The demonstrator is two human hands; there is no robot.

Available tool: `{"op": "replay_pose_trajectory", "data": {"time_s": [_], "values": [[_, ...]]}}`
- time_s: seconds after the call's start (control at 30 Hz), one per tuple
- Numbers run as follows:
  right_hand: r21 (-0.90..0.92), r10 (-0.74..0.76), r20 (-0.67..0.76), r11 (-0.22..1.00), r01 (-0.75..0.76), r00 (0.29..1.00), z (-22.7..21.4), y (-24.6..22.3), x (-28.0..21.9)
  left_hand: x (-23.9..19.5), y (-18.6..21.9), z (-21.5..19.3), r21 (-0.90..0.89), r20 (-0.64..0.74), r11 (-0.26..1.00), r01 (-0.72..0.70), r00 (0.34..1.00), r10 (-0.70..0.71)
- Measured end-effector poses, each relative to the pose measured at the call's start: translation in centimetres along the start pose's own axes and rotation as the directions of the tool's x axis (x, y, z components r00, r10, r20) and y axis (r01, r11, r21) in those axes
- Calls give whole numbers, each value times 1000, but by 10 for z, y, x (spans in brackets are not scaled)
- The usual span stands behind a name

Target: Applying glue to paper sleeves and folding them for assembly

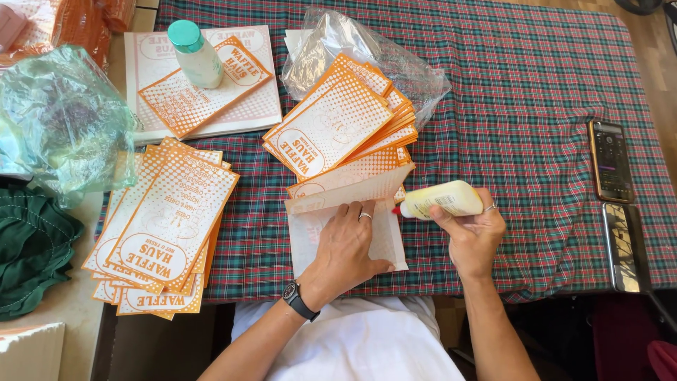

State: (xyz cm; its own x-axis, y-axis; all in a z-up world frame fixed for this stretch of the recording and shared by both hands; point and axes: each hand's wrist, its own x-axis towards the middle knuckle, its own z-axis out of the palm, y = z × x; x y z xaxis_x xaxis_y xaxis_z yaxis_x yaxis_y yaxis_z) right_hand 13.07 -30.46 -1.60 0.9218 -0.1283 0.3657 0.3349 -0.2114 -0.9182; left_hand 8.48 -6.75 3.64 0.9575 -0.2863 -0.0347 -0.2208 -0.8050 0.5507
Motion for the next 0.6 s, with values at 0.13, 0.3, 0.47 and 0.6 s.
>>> {"op": "replay_pose_trajectory", "data": {"time_s": [0.13,0.3,0.47,0.6], "values": [[-6,91,40,996,-91,995,-17,-10,-18,0,1,-1,22,6,1000,-5,1000,5],[49,146,55,988,-149,988,-32,-21,-38,-1,-1,1,13,12,1000,-14,1000,14],[121,186,66,974,-193,980,-45,-33,-42,0,-3,1,-6,5,1000,-14,1000,14],[172,123,-10,978,-120,992,-58,-28,-41,2,-9,10,-56,-27,998,3,1000,-4]]}}
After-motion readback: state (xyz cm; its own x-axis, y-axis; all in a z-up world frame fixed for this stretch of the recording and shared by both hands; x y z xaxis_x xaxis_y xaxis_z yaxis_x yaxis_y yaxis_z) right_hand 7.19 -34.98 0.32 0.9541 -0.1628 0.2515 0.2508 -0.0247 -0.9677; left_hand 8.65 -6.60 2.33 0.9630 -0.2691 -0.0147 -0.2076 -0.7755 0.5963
